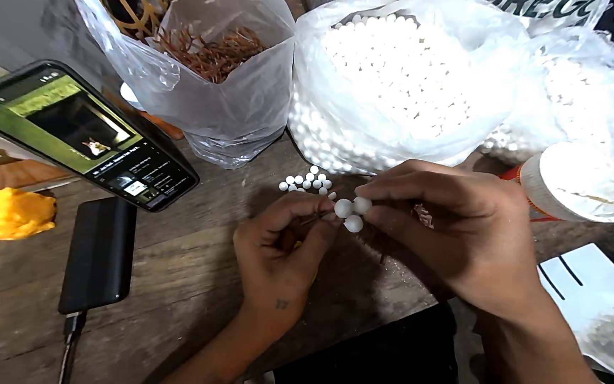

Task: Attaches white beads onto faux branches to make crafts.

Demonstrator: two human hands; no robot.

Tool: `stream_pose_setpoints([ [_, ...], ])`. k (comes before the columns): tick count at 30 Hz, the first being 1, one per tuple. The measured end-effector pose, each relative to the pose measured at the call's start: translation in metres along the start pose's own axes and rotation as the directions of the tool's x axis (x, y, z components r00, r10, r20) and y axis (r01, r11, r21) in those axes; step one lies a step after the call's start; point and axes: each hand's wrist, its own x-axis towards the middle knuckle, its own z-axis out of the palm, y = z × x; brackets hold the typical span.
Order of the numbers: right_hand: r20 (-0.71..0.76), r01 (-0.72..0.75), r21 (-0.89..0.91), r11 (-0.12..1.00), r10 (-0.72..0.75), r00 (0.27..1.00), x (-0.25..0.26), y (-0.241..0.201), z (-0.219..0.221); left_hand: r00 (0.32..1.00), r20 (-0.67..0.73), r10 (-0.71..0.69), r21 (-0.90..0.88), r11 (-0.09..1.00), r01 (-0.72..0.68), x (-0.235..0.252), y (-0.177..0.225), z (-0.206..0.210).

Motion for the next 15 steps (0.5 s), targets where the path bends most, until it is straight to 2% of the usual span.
stream_pose_setpoints([
  [15,0.011,0.036,-0.028,0.999,-0.036,0.999,-0.0001,0.0002,0.0007,0.999,-0.023,0.026,0.025,0.999,-0.025,-0.0013,-0.0011,0.0018],
])
